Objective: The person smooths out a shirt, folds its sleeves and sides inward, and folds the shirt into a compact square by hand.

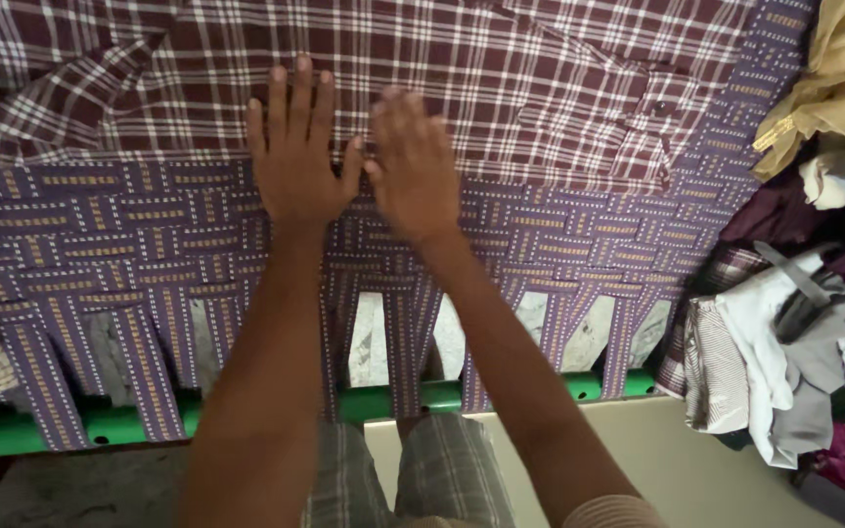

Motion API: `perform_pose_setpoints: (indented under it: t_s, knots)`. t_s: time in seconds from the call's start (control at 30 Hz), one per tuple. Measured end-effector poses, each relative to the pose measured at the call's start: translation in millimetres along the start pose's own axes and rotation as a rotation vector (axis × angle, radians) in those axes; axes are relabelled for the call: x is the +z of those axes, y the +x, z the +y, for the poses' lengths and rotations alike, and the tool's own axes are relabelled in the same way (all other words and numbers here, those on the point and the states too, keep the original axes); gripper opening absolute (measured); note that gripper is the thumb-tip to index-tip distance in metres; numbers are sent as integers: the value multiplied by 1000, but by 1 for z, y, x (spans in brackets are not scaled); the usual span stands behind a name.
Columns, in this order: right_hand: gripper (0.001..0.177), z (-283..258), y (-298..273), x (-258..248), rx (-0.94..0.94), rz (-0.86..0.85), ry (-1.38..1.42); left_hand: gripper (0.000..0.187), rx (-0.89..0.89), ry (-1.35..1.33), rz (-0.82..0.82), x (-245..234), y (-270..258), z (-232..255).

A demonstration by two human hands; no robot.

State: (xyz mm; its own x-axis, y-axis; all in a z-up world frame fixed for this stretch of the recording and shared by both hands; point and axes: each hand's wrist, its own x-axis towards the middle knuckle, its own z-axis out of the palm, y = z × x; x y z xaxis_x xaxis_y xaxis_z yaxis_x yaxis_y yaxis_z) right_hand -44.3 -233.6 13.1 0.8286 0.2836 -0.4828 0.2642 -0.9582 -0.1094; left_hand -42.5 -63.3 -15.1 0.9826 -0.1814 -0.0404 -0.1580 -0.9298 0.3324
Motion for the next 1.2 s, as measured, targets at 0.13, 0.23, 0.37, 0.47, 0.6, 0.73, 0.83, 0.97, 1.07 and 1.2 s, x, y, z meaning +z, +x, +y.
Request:
perform_pose_setpoints:
  t_s: [0.13,0.23,0.37,0.47,0.6,0.73,0.83,0.97,1.07,1.2]
  knots:
    - [65,6,-12,-9,-2,154,-50,63,-31,-45,-49,-5,3,3]
    - [75,53,-18,-20,37,-130,24,64,-25,-54,-51,-6,0,5]
    - [82,130,-44,-8,244,-65,-184,68,6,-35,13,-5,0,4]
    - [82,191,-69,9,291,71,-86,77,98,-67,21,-13,3,-2]
    - [87,237,-100,19,372,27,-204,86,134,-144,-173,-41,1,-26]
    - [98,254,-139,27,269,238,-8,80,140,65,-402,-93,-6,-96]
    - [101,256,-149,35,202,361,-20,67,10,-97,-333,-120,-23,-127]
    - [69,242,-147,27,100,249,-184,31,392,383,-110,-139,-28,-147]
    - [40,232,-150,1,-112,442,-363,27,493,604,-21,-142,-25,-140]
    - [34,224,-151,-27,-197,530,-263,28,434,610,-19,-145,-34,-129]
